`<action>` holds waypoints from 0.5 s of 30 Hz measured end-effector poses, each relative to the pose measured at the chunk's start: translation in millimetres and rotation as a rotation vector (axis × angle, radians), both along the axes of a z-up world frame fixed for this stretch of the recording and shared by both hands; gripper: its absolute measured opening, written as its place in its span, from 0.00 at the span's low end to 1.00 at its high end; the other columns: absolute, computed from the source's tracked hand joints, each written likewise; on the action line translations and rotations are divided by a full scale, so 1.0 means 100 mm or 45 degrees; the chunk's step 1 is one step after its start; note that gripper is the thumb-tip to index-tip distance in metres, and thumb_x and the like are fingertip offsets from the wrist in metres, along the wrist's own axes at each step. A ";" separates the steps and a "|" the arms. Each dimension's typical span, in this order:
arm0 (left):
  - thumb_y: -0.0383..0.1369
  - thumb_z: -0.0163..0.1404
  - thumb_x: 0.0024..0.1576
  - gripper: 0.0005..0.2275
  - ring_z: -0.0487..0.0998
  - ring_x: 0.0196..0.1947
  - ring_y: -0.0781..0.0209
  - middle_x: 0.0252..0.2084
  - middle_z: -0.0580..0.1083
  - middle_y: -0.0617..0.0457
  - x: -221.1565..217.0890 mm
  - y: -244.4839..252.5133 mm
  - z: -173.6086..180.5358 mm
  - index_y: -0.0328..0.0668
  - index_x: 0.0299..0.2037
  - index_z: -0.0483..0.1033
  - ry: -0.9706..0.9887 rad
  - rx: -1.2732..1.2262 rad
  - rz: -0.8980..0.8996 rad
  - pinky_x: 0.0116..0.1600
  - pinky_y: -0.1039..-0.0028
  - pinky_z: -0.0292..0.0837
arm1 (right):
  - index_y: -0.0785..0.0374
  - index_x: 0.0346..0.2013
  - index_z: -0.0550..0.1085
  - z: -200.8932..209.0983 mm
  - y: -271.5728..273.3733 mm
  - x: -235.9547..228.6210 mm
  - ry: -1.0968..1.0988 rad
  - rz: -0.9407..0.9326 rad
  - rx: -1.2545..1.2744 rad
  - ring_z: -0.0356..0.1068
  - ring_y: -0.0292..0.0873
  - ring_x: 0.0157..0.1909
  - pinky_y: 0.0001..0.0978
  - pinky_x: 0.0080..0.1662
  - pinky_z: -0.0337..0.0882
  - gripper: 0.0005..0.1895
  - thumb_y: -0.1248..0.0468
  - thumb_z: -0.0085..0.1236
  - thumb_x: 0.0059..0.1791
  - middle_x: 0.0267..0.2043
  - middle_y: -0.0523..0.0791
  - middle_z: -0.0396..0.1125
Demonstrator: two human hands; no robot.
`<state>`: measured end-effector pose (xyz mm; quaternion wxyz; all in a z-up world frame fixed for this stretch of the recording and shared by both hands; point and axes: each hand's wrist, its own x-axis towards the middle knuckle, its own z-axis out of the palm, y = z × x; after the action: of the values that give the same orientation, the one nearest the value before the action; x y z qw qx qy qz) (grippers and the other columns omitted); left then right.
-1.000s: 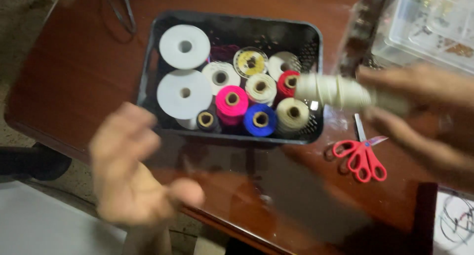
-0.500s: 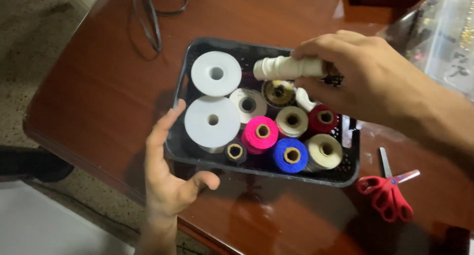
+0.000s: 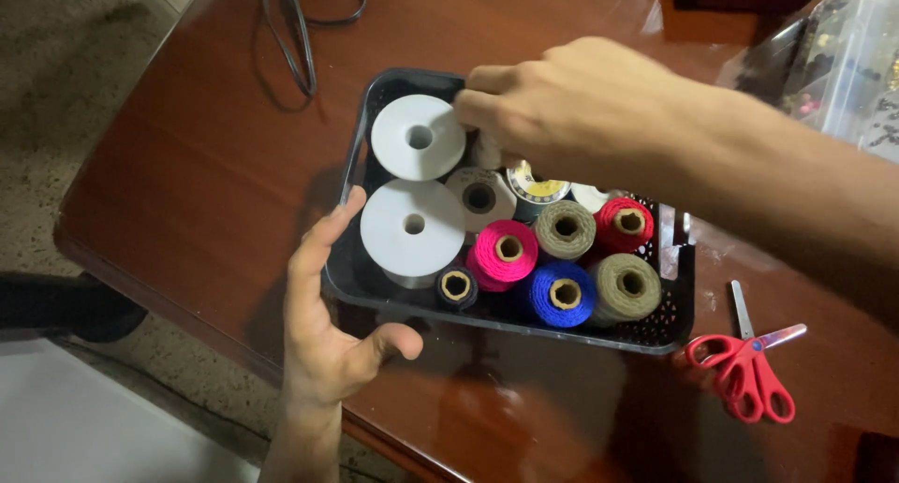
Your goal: Sort and organize various spools of thread and craft supplies in a storage bin.
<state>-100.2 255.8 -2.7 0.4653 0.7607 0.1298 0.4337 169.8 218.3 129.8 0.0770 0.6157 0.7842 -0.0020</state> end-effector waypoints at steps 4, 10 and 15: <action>0.60 0.59 0.52 0.47 0.72 0.68 0.50 0.70 0.65 0.38 0.00 -0.02 -0.01 0.33 0.74 0.57 -0.027 -0.082 -0.010 0.73 0.63 0.72 | 0.62 0.51 0.73 -0.10 0.02 0.04 0.089 0.002 0.017 0.76 0.52 0.39 0.44 0.35 0.77 0.20 0.63 0.63 0.45 0.49 0.45 0.71; 0.62 0.56 0.51 0.48 0.71 0.68 0.51 0.70 0.66 0.38 -0.01 0.04 -0.07 0.33 0.73 0.56 0.026 0.141 0.063 0.73 0.63 0.72 | 0.65 0.45 0.77 -0.07 -0.22 0.29 0.286 0.166 0.372 0.76 0.52 0.38 0.41 0.38 0.77 0.16 0.67 0.64 0.43 0.50 0.48 0.71; 0.61 0.55 0.51 0.47 0.70 0.70 0.47 0.70 0.66 0.35 -0.01 0.03 -0.06 0.33 0.73 0.56 0.024 0.181 0.092 0.75 0.60 0.67 | 0.62 0.46 0.79 -0.11 -0.21 0.20 0.207 0.167 0.366 0.76 0.50 0.37 0.41 0.39 0.77 0.12 0.66 0.60 0.48 0.46 0.45 0.71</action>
<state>-101.2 259.0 -8.5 0.3930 0.7906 0.1305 0.4511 189.8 197.5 119.2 -0.0755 0.5655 0.8186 0.0656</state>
